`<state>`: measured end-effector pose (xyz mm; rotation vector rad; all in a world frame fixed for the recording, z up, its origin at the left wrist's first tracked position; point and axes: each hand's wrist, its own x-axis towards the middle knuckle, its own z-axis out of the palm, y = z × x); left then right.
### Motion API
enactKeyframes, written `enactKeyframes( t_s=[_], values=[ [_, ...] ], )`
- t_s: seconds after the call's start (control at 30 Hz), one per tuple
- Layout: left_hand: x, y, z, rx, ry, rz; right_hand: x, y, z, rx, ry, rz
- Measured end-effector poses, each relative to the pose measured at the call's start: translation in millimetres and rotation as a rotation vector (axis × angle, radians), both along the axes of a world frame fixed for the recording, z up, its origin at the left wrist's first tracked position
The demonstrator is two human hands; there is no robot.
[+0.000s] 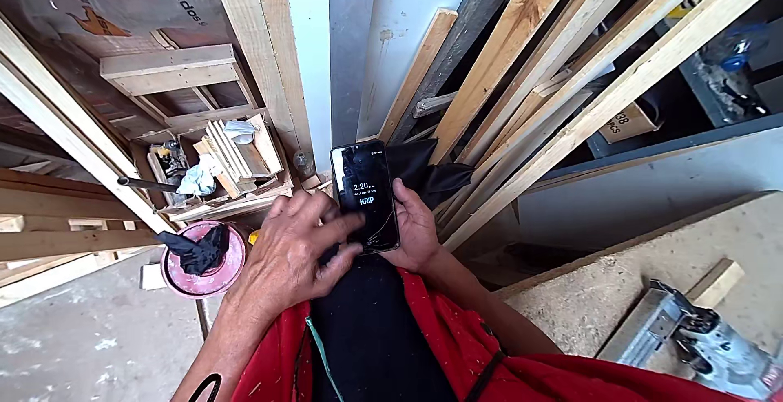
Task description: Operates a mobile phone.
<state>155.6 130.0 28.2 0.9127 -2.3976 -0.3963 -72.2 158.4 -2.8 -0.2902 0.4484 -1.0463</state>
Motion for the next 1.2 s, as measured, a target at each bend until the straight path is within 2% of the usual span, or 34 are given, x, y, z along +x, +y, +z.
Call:
enactKeyframes(
  t_s=[0.13, 0.2, 0.4, 0.6, 0.87, 1.07, 1.2],
  values=[
    [8, -8, 5, 0.009, 0.029, 0.192, 4, -1, 6, -0.02, -0.036, 0.046],
    [11, -8, 6, -0.03, 0.052, 0.175, 6, -2, 6, -0.035, -0.035, 0.062],
    [1, -3, 2, -0.077, 0.034, 0.043, 10, 0, 5, -0.028, 0.03, -0.061],
    [-7, -5, 3, -0.06, -0.001, 0.024, 9, 3, 6, -0.063, 0.138, -0.068],
    [5, -2, -4, -0.062, 0.051, -0.039, 4, 2, 7, -0.069, 0.089, -0.044],
    [7, -2, -7, -0.038, 0.059, 0.016, 10, 0, 7, -0.07, 0.069, -0.076],
    [2, -4, -4, -0.061, 0.042, 0.008, 10, 0, 7, -0.096, 0.155, -0.06]
  ],
)
